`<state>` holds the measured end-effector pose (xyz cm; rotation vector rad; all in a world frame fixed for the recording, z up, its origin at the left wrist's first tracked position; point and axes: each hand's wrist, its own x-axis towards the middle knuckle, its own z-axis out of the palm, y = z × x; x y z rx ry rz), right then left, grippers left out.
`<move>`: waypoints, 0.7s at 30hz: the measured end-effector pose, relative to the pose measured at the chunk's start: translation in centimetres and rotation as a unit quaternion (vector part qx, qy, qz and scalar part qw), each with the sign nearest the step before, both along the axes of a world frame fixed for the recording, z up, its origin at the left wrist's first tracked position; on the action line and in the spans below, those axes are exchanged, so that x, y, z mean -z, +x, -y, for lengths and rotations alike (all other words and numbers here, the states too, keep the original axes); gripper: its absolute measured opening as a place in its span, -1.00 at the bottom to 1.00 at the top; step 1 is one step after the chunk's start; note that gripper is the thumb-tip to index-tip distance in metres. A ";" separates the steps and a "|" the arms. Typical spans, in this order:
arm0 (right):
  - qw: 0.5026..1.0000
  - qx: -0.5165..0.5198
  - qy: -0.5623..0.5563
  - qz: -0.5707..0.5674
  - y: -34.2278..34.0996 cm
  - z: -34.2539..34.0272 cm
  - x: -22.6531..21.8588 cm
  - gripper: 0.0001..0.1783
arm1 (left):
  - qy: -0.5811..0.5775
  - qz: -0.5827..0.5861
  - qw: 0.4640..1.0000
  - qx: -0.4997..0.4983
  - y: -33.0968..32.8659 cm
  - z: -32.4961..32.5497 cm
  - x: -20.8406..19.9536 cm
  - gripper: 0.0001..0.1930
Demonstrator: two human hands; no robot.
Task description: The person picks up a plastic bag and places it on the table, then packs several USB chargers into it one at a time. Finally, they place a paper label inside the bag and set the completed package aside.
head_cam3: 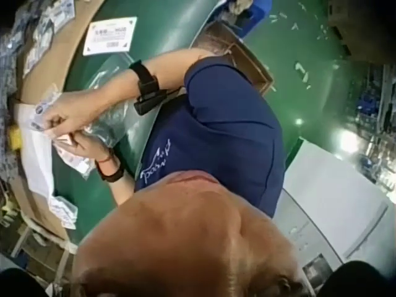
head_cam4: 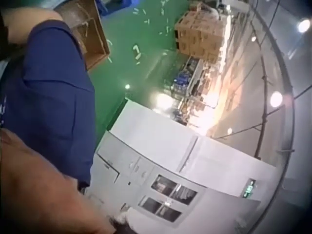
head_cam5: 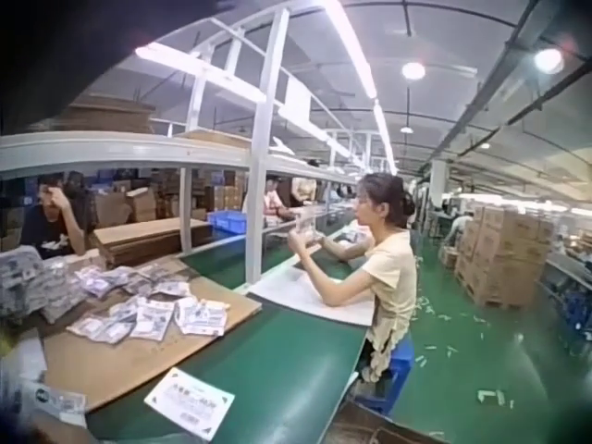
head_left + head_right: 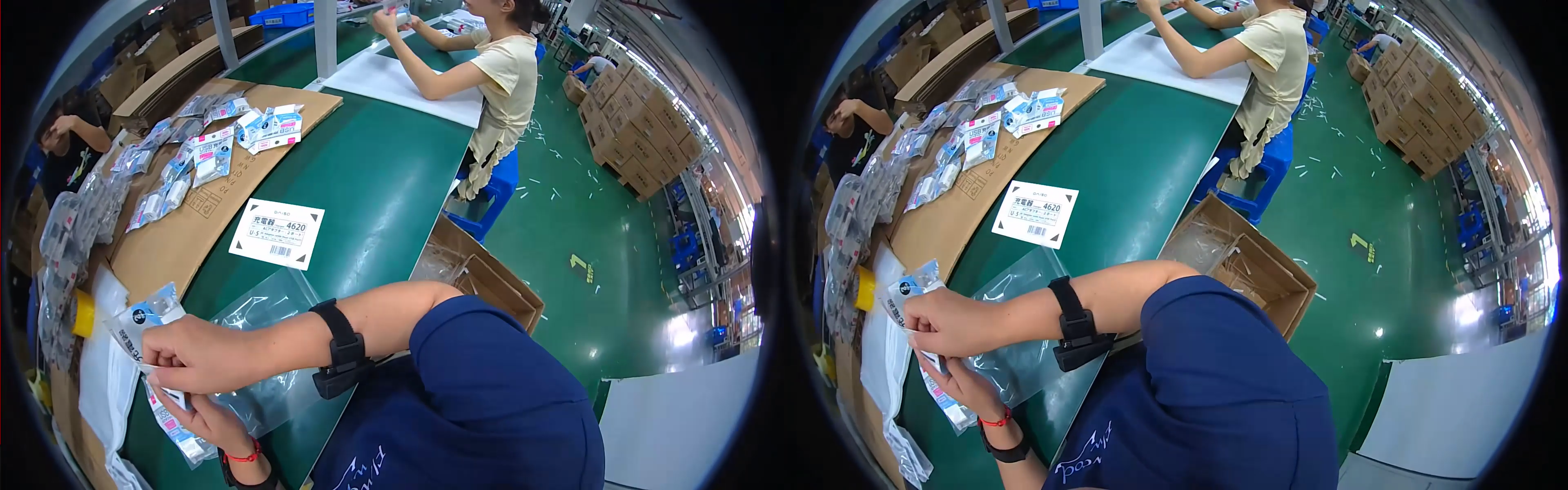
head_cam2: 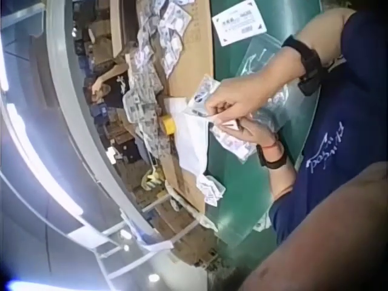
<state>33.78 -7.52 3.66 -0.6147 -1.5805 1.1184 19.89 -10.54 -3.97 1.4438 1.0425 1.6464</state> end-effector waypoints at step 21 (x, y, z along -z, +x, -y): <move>0.921 0.130 0.096 0.355 14.8 0.1 1.8 -0.67 | -0.221 0.296 0.927 0.061 1.6 -1.8 0.4 -0.61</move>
